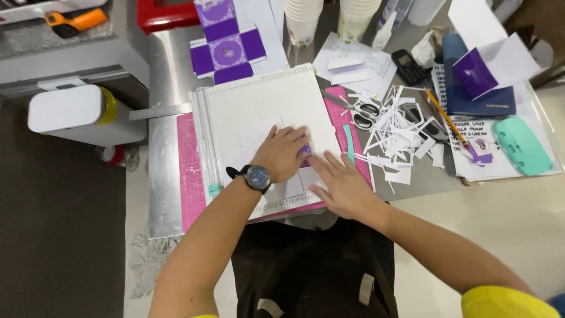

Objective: The person uses a paper trimmer and a scoring tool to cut and crease a purple printed paper sheet. They then fold the sheet along the scored lines to form a small box, tucking the flaps to secure the shape. The finished box is placed on the table among other completed boxes.

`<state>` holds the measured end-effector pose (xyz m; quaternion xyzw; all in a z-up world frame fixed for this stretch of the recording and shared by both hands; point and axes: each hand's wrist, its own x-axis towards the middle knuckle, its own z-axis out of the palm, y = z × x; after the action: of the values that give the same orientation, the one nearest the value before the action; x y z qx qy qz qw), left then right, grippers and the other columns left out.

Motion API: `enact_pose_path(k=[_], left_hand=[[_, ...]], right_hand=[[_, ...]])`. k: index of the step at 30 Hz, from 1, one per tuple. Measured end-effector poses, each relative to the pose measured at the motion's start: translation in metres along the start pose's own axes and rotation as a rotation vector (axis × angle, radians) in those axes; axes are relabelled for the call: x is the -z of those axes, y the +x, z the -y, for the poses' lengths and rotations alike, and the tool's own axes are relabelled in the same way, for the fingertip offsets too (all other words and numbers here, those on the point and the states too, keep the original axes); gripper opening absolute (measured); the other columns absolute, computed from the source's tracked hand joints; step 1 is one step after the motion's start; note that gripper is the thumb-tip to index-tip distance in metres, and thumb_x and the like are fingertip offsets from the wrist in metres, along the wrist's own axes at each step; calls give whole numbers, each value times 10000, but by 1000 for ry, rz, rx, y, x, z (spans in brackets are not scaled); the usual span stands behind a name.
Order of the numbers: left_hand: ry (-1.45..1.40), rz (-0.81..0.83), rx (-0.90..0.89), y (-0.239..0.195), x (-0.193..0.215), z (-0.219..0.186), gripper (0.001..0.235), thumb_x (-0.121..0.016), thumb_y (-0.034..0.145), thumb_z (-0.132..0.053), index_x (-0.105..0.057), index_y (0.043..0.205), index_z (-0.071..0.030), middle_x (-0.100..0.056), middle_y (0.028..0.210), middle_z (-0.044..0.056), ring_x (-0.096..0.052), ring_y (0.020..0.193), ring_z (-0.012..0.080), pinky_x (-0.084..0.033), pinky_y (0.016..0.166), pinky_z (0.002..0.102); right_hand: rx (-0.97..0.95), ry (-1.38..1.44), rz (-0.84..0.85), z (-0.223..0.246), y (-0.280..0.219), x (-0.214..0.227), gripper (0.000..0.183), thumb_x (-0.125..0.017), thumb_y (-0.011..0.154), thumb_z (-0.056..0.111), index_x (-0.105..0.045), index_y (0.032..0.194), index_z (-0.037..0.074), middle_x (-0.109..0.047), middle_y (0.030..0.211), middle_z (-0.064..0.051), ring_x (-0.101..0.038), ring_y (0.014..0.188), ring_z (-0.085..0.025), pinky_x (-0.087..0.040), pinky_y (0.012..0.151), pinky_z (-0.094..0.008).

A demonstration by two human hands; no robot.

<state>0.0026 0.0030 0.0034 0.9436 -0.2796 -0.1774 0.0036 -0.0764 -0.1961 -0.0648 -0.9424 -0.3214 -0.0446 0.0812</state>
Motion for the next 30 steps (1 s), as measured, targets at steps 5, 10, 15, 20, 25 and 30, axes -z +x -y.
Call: enact_pose_path(k=[5,10,15,20,25,30], left_hand=[[-165,-113,212,30,-28,22,832,-569,933,-593,-262,1629,-255,-410,1571,11,-425,1424,258,-381,1153,514],[-321,-363,229,15,-17,27,540,-754,860,-399,-619,1366,-266,-715,1076,-39,-683,1085,268,-504,994,501],[-804,-802,50,-112,71,-17,435,-854,815,-155,-741,1235,-171,-759,946,109,-736,969,362,-547,991,501],[-823,-1164,-284,-183,71,-25,434,-871,792,-72,-734,1203,-41,-707,815,71,-728,815,224,-396,1185,514],[-733,-1315,-357,-208,47,-15,441,-816,740,87,-747,1167,1,-718,780,104,-722,699,244,-528,935,486],[-717,-1317,-400,-222,34,-17,245,-814,729,52,-835,949,-51,-765,812,125,-772,684,279,-647,723,414]], right_hand=[[-303,207,-127,20,10,5,577,-587,1005,435,-574,1404,18,-460,1572,-231,-405,1465,-423,-260,1181,-628],[-432,472,-177,36,20,8,638,-707,917,503,-565,1404,116,-515,1545,-132,-460,1438,-338,-88,1211,-690],[-443,1057,-474,65,24,87,620,-840,833,227,-608,1397,113,-690,1336,-165,-592,1310,-359,-383,1147,-574],[159,760,-1063,91,34,150,204,-872,790,-7,-808,975,48,-792,1043,-91,-781,951,-287,-636,871,-381],[412,474,-1125,98,24,177,171,-780,858,-9,-808,1010,64,-794,1046,-102,-756,936,-325,-621,842,-439],[529,299,-1152,104,16,187,201,-658,915,-10,-804,1019,81,-795,1057,-100,-752,946,-317,-589,843,-440]])
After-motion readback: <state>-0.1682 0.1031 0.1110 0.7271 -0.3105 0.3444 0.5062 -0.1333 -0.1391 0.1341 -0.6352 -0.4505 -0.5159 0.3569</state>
